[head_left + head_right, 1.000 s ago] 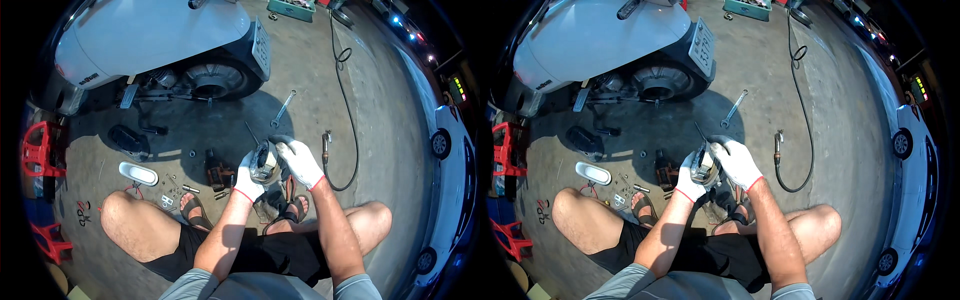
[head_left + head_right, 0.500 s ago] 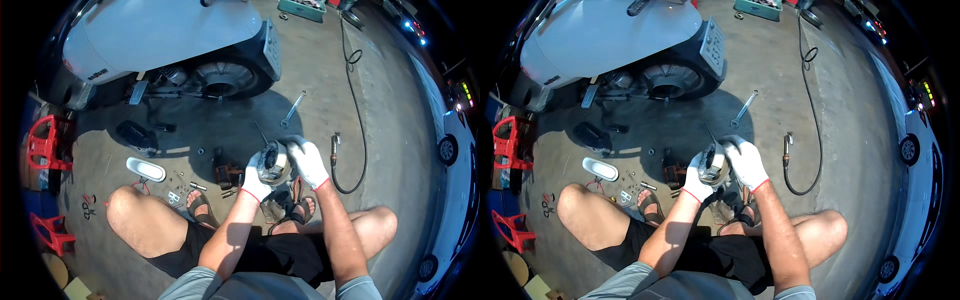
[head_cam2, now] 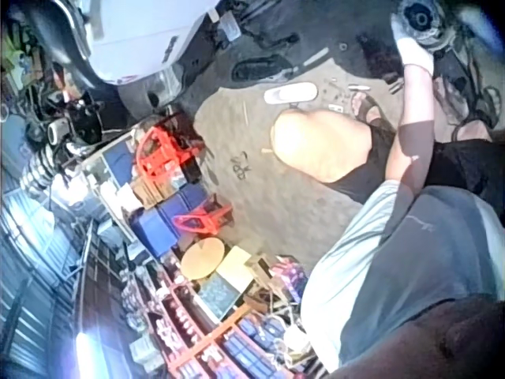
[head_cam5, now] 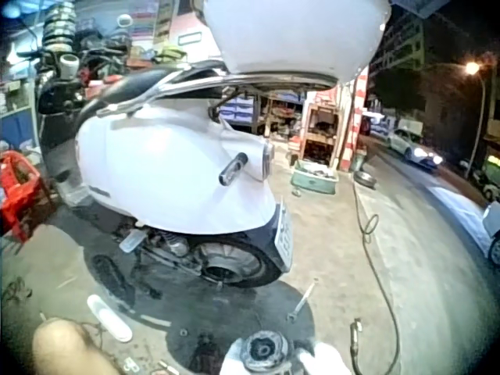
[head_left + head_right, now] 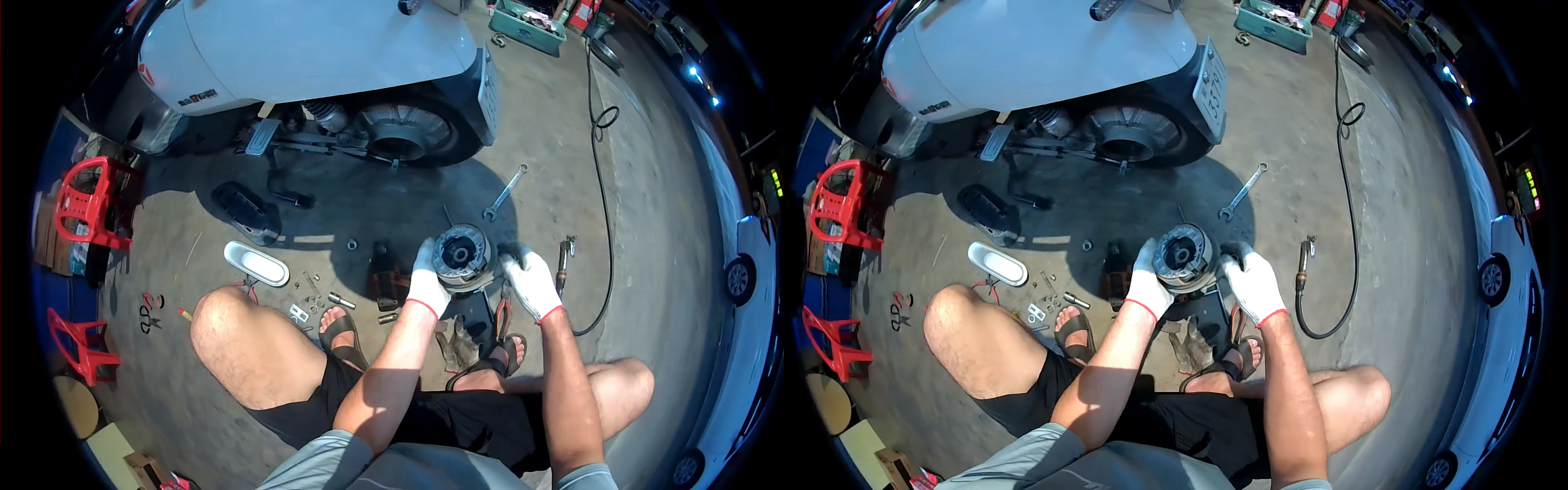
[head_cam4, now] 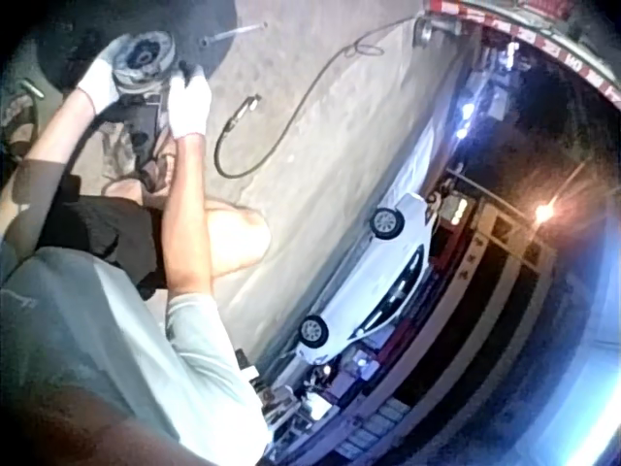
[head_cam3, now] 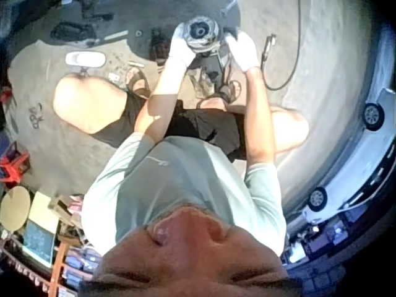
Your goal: The person assembles a motorcycle brake drum assembly by hand, uses a power tool to tighten components, and fits the wheel assembly back onto the scooter rear axle.
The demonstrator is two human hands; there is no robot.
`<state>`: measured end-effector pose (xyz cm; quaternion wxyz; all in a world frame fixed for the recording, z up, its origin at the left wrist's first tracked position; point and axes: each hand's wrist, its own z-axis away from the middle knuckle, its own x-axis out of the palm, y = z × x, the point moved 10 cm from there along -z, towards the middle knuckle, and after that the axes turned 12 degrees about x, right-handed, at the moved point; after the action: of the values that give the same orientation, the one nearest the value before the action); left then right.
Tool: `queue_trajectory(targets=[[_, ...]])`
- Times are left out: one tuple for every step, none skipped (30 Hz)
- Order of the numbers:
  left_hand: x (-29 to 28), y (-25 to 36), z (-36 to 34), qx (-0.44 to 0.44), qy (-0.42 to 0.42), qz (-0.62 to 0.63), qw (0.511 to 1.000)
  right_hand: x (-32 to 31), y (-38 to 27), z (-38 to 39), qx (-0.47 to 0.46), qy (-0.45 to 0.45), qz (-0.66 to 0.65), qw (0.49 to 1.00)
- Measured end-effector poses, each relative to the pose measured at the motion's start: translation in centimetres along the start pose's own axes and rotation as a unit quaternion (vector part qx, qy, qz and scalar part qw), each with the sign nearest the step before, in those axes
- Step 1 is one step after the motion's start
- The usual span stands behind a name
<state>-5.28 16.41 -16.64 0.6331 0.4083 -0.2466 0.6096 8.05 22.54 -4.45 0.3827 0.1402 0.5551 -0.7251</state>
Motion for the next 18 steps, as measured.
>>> queue_trajectory(targets=[[0.0,0.2,0.3,-0.007,0.014,-0.013,1.0,0.3,0.7,-0.2,-0.002,-0.008,0.011,1.0],[0.0,0.3,0.7,-0.014,0.029,-0.025,0.999,0.4,0.9,-0.4,-0.002,-0.007,0.013,1.0],[0.5,0.6,1.1,-0.009,0.012,-0.027,1.0,0.8,1.5,-0.6,0.03,-0.03,-0.029,0.999],[0.5,0.7,1.1,-0.009,0.01,-0.026,1.0,1.2,2.2,-0.7,0.062,-0.053,-0.071,0.994],[0.2,0.8,1.1,-0.012,0.016,-0.027,0.999,1.8,2.6,-1.1,0.066,-0.076,-0.06,0.993],[0.2,0.7,1.2,-0.017,0.02,-0.027,0.999,1.7,2.9,-1.3,0.066,-0.073,-0.058,0.993],[0.6,0.7,1.4,-0.022,0.01,-0.039,0.999,1.8,3.4,-1.4,0.074,-0.076,-0.066,0.992],[0.6,0.6,1.3,-0.025,0.008,-0.038,0.999,1.9,3.8,-1.5,0.083,-0.079,-0.074,0.991],[0.7,0.8,1.3,-0.024,-0.001,-0.035,0.999,2.4,4.0,-1.4,0.094,-0.093,-0.122,0.984],[0.8,0.9,1.3,-0.023,-0.01,-0.032,0.999,2.5,4.0,-1.3,0.093,-0.093,-0.121,0.984],[0.5,0.9,1.0,-0.022,-0.011,-0.031,0.999,2.6,4.0,-1.3,0.094,-0.093,-0.145,0.981],[1.0,0.8,0.7,-0.028,-0.032,0.005,0.999,2.8,4.0,-1.2,0.096,-0.093,-0.168,0.977],[1.3,0.8,0.6,-0.035,-0.053,0.041,0.997,2.7,3.6,-0.9,0.091,-0.074,-0.194,0.974],[1.1,0.8,0.4,-0.034,-0.053,0.042,0.997,2.8,3.7,-0.9,0.09,-0.075,-0.193,0.974],[1.3,0.9,0.4,-0.029,-0.054,0.043,0.997,3.3,4.0,-1.0,0.097,-0.114,-0.245,0.958],[1.4,1.0,0.4,-0.024,-0.054,0.043,0.997,3.9,4.3,-1.0,0.103,-0.153,-0.296,0.937],[0.7,0.9,0.1,-0.017,-0.035,0.051,0.998,4.1,5.0,-1.4,0.102,-0.154,-0.295,0.938],[0.4,0.7,-0.1,-0.016,-0.035,0.053,0.998,4.9,6.1,-1.5,0.154,-0.171,-0.364,0.903]])
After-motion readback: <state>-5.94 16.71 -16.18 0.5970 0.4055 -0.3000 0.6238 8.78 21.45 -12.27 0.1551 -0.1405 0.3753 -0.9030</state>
